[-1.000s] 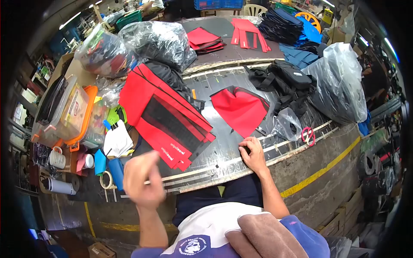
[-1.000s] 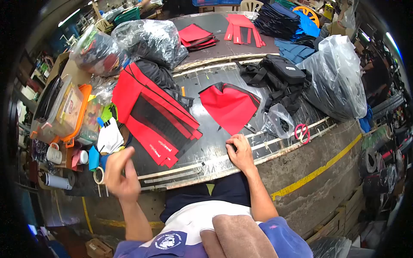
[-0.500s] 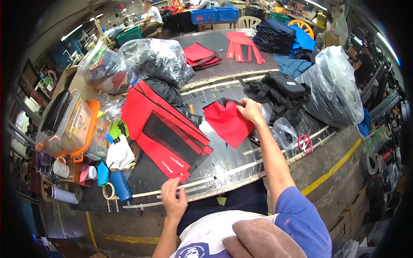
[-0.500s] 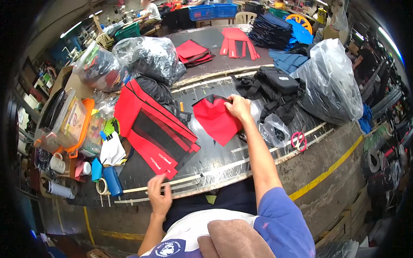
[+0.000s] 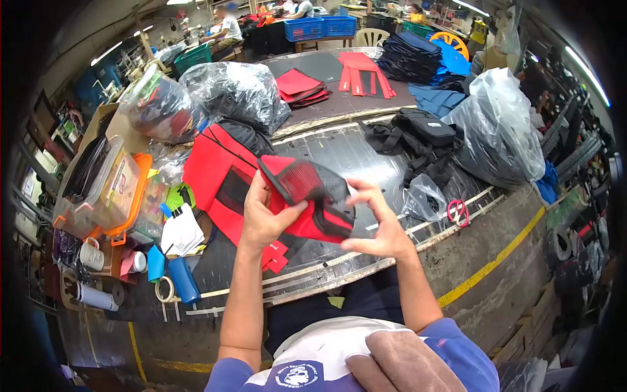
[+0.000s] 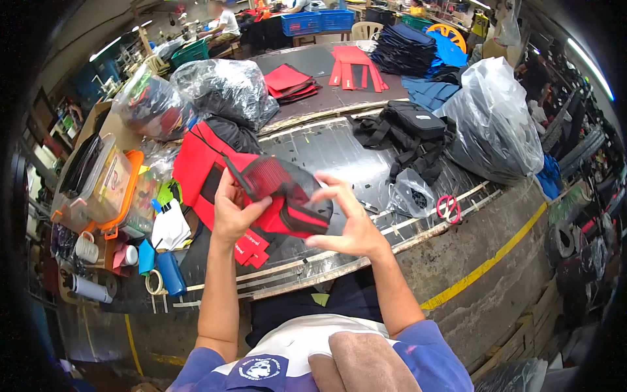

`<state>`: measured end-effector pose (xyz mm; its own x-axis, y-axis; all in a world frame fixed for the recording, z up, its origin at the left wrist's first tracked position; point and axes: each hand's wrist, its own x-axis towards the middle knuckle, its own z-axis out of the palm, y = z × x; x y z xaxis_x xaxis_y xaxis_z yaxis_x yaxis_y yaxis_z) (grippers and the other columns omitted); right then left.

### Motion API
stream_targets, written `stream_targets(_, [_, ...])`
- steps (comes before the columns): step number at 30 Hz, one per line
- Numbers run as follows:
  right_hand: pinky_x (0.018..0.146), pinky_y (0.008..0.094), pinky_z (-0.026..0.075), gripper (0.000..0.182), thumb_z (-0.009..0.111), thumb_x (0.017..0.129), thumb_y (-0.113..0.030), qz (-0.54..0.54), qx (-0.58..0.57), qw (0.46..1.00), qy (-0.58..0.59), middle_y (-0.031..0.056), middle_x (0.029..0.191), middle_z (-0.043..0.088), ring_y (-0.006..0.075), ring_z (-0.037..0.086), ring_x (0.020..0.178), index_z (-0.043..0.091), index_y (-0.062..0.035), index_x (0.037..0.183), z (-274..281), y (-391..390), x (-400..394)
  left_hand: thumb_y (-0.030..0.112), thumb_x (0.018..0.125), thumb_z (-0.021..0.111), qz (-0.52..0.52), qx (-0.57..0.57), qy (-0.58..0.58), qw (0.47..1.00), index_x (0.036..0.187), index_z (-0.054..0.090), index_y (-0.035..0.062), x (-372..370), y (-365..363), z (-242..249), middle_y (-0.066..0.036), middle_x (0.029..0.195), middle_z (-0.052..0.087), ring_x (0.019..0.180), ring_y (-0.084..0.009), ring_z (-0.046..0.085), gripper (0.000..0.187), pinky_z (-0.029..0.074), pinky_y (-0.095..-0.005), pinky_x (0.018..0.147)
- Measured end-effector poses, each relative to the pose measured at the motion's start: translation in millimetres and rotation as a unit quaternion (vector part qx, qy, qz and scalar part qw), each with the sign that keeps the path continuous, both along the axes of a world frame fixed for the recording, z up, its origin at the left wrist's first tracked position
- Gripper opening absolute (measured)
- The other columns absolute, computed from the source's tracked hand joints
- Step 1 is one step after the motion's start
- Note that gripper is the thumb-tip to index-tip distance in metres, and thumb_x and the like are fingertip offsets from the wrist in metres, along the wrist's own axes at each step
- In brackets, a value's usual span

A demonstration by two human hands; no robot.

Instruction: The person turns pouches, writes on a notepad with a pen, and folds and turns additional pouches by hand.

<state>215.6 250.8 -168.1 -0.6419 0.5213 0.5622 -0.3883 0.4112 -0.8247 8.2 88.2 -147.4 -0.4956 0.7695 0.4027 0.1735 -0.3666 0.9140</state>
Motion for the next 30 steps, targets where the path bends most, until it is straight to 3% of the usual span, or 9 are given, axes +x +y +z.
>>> stream_targets(2, [0.111, 0.0373, 0.045, 0.041, 0.093, 0.076, -0.019, 0.009, -0.059, 0.998, 0.037, 0.0108, 0.126, 0.070, 0.0223, 0.065, 0.119, 0.071, -0.0034, 0.107, 3, 1, 7, 0.002, 0.078, 0.090, -0.048, -0.016, -0.015, 0.999, 0.145, 0.051, 0.0026, 4, -2, 6, -0.011, 0.138, 0.064, 0.131, -0.0220, 0.062, 0.078, 0.045, -0.0374, 0.116])
stream_targets(6, [0.106, 0.0380, 0.046, 0.050, 0.096, 0.073, -0.025, 0.194, -0.060, 0.975, -0.090, 0.0086, 0.123, 0.069, 0.0215, 0.065, 0.111, 0.070, -0.0047, 0.109, 16, 25, 8, -0.001, 0.074, 0.090, -0.085, -0.025, 0.128, 0.988, 0.140, 0.054, 0.0024, 10, -12, 6, -0.006, 0.128, 0.067, 0.123, -0.0179, 0.063, 0.076, 0.047, -0.0363, 0.112])
stream_targets(9, [0.091, 0.0387, 0.049, 0.047, 0.097, 0.073, -0.025, 0.257, 0.107, 0.933, -0.227, 0.0033, 0.107, 0.067, 0.0174, 0.061, 0.098, 0.069, -0.0057, 0.105, 25, 31, 1, -0.002, 0.072, 0.085, 0.040, -0.038, 0.315, 0.947, 0.120, 0.062, 0.0041, 8, -14, 0, -0.005, 0.105, 0.068, 0.106, -0.0207, 0.067, 0.054, 0.051, -0.0382, 0.097])
stream_targets(14, [0.075, 0.0385, 0.050, 0.040, 0.094, 0.076, -0.021, 0.302, 0.113, 0.934, -0.151, 0.0026, 0.094, 0.064, 0.0208, 0.063, 0.084, 0.067, -0.0087, 0.102, 37, 8, -7, 0.010, 0.069, 0.084, 0.151, -0.037, 0.465, 0.871, 0.092, 0.063, 0.0071, 12, -14, 13, -0.011, 0.087, 0.061, 0.084, -0.0343, 0.063, 0.031, 0.048, -0.0431, 0.083])
stream_targets(17, [0.073, 0.0396, 0.050, 0.033, 0.091, 0.074, -0.012, -0.037, 0.241, 0.955, -0.167, 0.0092, 0.084, 0.060, 0.0262, 0.060, 0.082, 0.064, -0.0067, 0.092, 32, -17, -8, 0.014, 0.073, 0.081, 0.364, -0.005, 0.454, 0.813, 0.075, 0.051, 0.0073, 12, -15, 5, -0.008, 0.075, 0.053, 0.074, -0.0311, 0.056, 0.031, 0.042, -0.0416, 0.076])
stream_targets(20, [0.072, 0.0438, 0.052, 0.030, 0.086, 0.075, -0.007, -0.052, 0.330, 0.942, -0.042, 0.0151, 0.087, 0.059, 0.0335, 0.062, 0.081, 0.064, -0.0073, 0.096, 20, -76, -9, 0.014, 0.074, 0.078, 0.423, 0.063, 0.424, 0.798, 0.074, 0.048, 0.0070, 16, -9, 6, -0.009, 0.073, 0.053, 0.074, -0.0306, 0.057, 0.030, 0.042, -0.0421, 0.074])
stream_targets(22, [0.076, 0.0457, 0.054, 0.034, 0.085, 0.078, -0.006, 0.013, 0.264, 0.962, -0.073, 0.0158, 0.099, 0.065, 0.0345, 0.066, 0.089, 0.067, -0.0077, 0.107, 21, -115, 0, 0.014, 0.075, 0.076, 0.450, 0.096, 0.407, 0.789, 0.073, 0.047, 0.0068, 14, -10, 3, -0.009, 0.073, 0.053, 0.073, -0.0304, 0.057, 0.031, 0.043, -0.0424, 0.073])
stream_targets(27, [0.084, 0.0437, 0.056, 0.039, 0.084, 0.083, -0.010, -0.030, 0.270, 0.961, -0.044, 0.0185, 0.118, 0.068, 0.0345, 0.067, 0.103, 0.069, -0.0087, 0.119, 56, -106, 33, 0.016, 0.077, 0.072, 0.396, 0.172, 0.397, 0.810, 0.071, 0.045, 0.0070, -9, -27, -7, -0.010, 0.075, 0.056, 0.073, -0.0295, 0.059, 0.029, 0.050, -0.0439, 0.071])
stream_targets(30, [0.092, 0.0377, 0.054, 0.044, 0.081, 0.091, -0.024, -0.184, 0.319, 0.927, -0.063, 0.0207, 0.133, 0.065, 0.0303, 0.066, 0.115, 0.068, -0.0045, 0.129, 77, -58, 42, 0.016, 0.076, 0.072, 0.367, 0.205, 0.438, 0.794, 0.070, 0.045, 0.0066, -11, -35, -3, -0.011, 0.076, 0.058, 0.076, -0.0296, 0.062, 0.029, 0.054, -0.0450, 0.072])
